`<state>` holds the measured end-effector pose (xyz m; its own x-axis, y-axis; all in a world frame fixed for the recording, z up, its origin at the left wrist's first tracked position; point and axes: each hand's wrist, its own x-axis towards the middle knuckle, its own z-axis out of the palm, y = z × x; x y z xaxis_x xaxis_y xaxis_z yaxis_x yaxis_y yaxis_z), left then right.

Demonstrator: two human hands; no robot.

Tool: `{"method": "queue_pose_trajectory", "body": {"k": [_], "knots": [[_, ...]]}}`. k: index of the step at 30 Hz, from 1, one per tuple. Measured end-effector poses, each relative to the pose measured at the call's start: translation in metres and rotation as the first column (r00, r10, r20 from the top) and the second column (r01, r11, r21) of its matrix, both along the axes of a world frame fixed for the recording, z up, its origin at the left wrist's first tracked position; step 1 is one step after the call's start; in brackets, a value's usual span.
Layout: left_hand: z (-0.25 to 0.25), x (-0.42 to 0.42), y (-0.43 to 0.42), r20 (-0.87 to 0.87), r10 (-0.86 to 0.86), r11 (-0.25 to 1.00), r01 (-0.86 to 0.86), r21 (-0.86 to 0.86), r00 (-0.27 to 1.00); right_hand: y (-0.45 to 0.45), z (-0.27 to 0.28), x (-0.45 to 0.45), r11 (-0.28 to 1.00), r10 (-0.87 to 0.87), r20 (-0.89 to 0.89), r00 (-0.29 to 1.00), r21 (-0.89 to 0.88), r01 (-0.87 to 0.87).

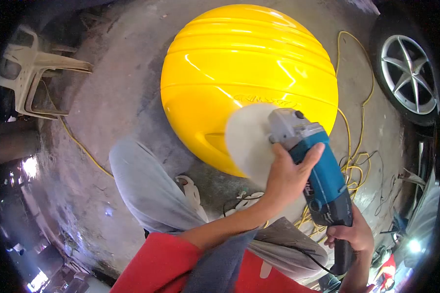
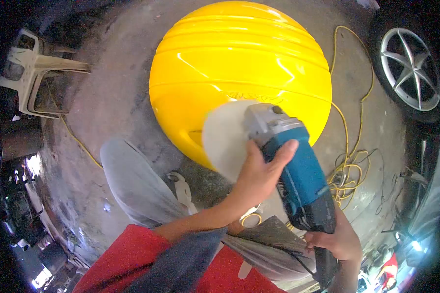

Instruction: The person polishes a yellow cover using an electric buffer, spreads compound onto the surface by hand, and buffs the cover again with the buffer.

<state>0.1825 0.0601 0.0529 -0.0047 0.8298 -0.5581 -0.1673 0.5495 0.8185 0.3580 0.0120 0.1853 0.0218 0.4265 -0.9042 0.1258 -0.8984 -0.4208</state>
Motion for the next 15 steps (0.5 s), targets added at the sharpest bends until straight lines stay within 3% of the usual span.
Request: {"method": "queue_pose_trajectory", "body": {"k": [2,4,8,9,11,12,13,15], "knots": [[0.007,0.011,0.007,0.030,0.006,0.999,-0.007,0.038,1.000,-0.005,0.003,0.010,0.996,-0.084,0.046,0.995,-0.010,0.084],[0.012,0.016,0.010,0.033,-0.136,0.986,0.139,-0.090,0.990,-0.009,0.005,0.015,0.989,-0.149,0.069,0.986,0.003,0.149],[0.017,0.001,0.008,0.058,-0.104,0.990,0.109,-0.088,0.993,-0.010,-0.002,0.006,0.986,-0.163,-0.003,0.987,-0.018,0.163],[-0.003,0.002,0.001,0.013,-0.005,0.999,0.004,0.036,1.000,-0.006,-0.004,0.000,0.985,-0.171,-0.006,0.985,-0.021,0.171],[-0.005,-0.026,-0.002,0.000,0.020,1.000,-0.020,-0.001,1.000,0.006,-0.008,-0.018,0.998,0.046,-0.124,0.991,-0.046,-0.052],[0.001,-0.043,-0.003,-0.011,0.062,0.993,-0.061,0.101,0.998,0.011,-0.012,-0.030,0.991,0.128,-0.158,0.979,-0.030,-0.134],[0.007,-0.064,-0.004,0.025,0.038,0.999,-0.038,-0.005,0.999,0.015,-0.018,-0.045,0.979,0.200,-0.190,0.961,-0.011,-0.205],[0.005,-0.106,-0.012,-0.067,0.088,0.988,-0.096,-0.120,0.994,0.007,-0.046,-0.074,0.911,0.382,-0.185,0.906,0.239,-0.335]]}}
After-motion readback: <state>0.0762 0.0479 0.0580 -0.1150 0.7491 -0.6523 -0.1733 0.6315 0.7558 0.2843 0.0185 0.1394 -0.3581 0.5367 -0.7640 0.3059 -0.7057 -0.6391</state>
